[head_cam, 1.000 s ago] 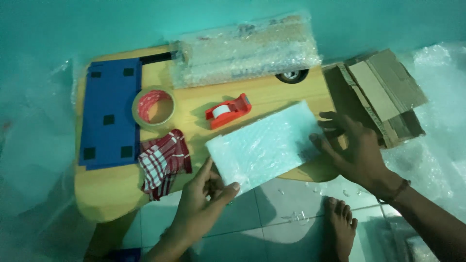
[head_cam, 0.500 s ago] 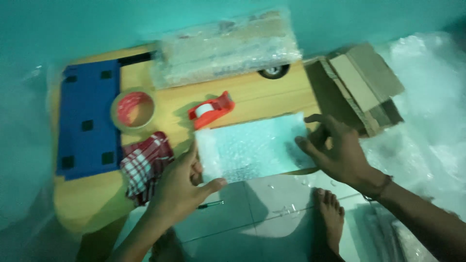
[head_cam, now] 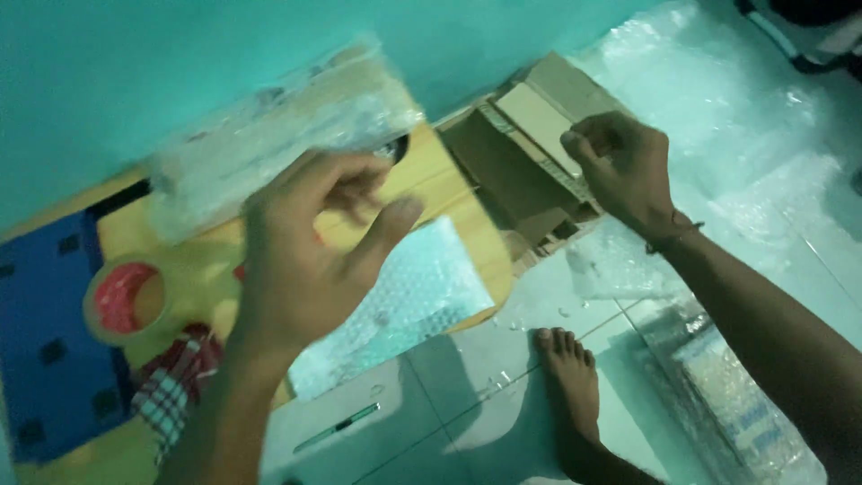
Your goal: Wrapping a long item in bubble wrap, securing it with tape, and placing it into a cardboard box for shipping.
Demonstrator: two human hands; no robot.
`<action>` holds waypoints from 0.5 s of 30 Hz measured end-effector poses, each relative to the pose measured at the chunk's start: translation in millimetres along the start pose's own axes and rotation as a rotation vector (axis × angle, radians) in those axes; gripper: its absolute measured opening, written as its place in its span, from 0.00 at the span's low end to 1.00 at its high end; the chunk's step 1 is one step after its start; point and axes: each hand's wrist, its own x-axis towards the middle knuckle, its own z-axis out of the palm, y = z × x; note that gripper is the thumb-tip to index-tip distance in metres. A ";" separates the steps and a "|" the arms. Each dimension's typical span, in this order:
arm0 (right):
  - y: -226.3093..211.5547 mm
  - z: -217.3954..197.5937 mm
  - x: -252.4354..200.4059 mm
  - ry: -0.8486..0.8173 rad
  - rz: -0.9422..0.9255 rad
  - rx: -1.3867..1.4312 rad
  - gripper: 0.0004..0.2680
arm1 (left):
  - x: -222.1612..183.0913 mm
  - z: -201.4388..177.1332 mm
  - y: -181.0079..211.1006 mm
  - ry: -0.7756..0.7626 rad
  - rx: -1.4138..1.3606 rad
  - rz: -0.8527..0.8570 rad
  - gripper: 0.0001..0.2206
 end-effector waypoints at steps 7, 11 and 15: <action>97.0 -13.9 -6.0 -0.025 0.147 -0.003 0.11 | 73.8 175.5 -36.3 -0.043 -0.330 -0.032 0.19; 127.3 4.1 -20.6 -0.208 0.264 0.109 0.21 | 65.4 304.5 -77.5 0.014 -0.636 -0.412 0.27; 137.9 20.6 -30.2 -0.368 0.384 0.113 0.28 | 8.7 401.5 -118.5 0.107 -0.713 -0.804 0.35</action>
